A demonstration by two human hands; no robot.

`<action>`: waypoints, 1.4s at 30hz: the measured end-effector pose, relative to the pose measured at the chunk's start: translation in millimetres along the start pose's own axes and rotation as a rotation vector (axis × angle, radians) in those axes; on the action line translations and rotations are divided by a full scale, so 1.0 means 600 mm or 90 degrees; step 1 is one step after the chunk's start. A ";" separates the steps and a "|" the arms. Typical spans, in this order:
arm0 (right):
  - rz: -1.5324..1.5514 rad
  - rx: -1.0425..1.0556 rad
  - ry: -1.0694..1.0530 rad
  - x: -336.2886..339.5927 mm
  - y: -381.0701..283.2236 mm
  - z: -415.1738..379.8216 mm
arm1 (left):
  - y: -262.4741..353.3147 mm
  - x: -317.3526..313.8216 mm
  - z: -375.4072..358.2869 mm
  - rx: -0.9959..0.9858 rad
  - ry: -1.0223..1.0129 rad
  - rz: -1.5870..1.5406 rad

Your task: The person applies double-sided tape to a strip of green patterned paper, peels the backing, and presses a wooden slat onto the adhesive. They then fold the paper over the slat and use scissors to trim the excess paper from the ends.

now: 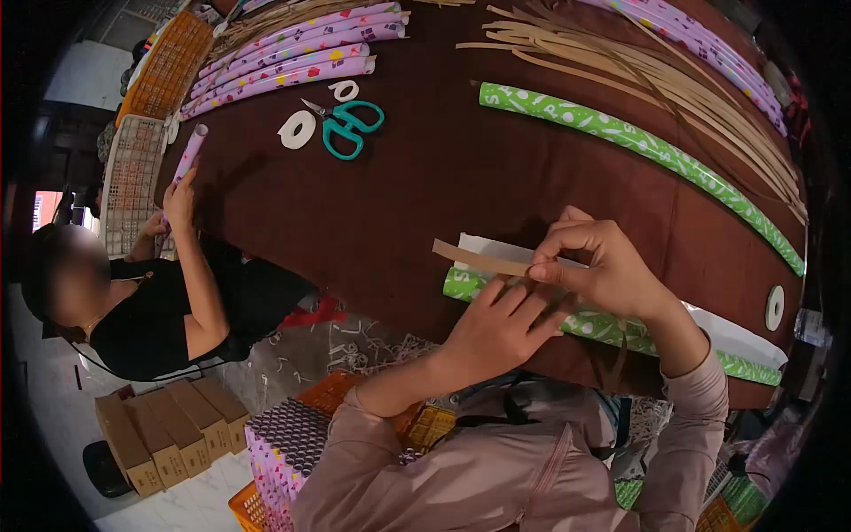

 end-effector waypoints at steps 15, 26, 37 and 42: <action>-0.252 0.038 0.065 -0.017 0.014 0.012 | -0.060 0.031 -0.037 0.102 -0.022 0.077; -0.269 -0.002 0.080 -0.020 0.026 0.010 | -0.062 0.034 -0.038 0.103 0.012 0.039; -0.286 0.008 0.092 -0.021 0.031 0.009 | -0.062 0.035 -0.045 0.093 0.050 0.117; -0.291 0.005 0.091 -0.021 0.032 0.009 | -0.066 0.035 -0.044 0.114 0.053 0.085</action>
Point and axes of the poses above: each hand's wrist, its own z-axis towards the middle knuckle, its own x-axis out of the back of the hand, y = z × x, the point moved 6 cm from there along z, towards the middle knuckle, and after that the axes turned 1 degree about z, right-handed, at the moved point
